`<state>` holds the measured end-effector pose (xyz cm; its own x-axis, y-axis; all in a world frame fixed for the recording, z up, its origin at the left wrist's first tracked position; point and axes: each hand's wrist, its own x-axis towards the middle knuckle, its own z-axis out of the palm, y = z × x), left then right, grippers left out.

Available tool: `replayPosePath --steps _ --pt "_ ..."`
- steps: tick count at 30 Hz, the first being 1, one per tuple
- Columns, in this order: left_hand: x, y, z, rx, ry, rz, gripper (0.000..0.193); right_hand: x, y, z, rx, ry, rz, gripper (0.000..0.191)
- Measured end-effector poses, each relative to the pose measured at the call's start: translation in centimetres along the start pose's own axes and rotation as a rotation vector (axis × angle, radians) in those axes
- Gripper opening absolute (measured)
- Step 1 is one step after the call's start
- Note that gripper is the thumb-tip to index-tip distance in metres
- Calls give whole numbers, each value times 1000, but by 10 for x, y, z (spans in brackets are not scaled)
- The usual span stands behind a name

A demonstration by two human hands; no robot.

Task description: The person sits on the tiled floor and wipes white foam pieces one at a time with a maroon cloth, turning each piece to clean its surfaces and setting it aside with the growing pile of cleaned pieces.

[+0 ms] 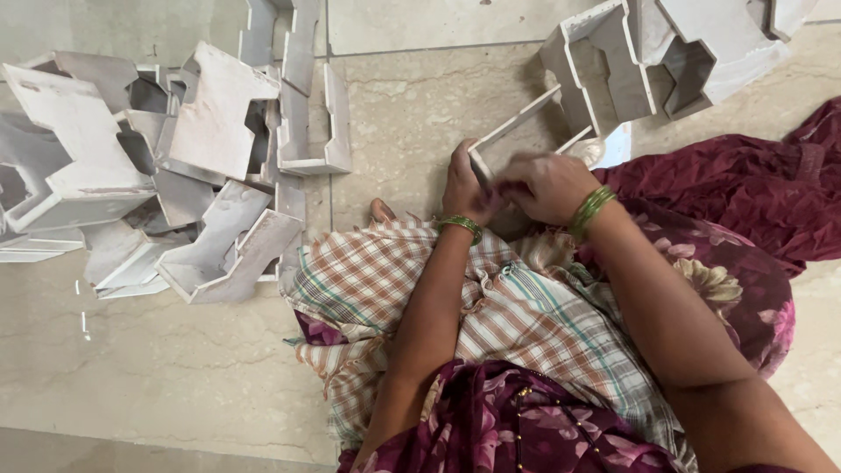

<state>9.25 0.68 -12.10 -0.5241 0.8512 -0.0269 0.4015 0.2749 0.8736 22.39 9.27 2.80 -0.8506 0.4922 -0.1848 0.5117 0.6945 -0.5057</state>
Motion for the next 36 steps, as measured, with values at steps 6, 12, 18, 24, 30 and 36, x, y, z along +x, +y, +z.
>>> replayPosePath --steps 6,12,18,24,30,36 --pt "-2 11 -7 23 -71 -72 93 22 -13 25 -122 427 -78 27" --pt "-3 11 -11 -7 -1 36 95 8 12 10 106 -154 -59 25" --pt "-19 28 -25 69 -104 -81 108 6 53 2 294 583 125 34" --pt "-34 42 -43 175 18 208 100 20 66 24 89 661 235 30" --pt "-35 36 -39 167 21 199 98 21 55 40 176 684 75 28" --pt "-43 35 -38 166 52 204 96 20 58 27 137 616 363 24"
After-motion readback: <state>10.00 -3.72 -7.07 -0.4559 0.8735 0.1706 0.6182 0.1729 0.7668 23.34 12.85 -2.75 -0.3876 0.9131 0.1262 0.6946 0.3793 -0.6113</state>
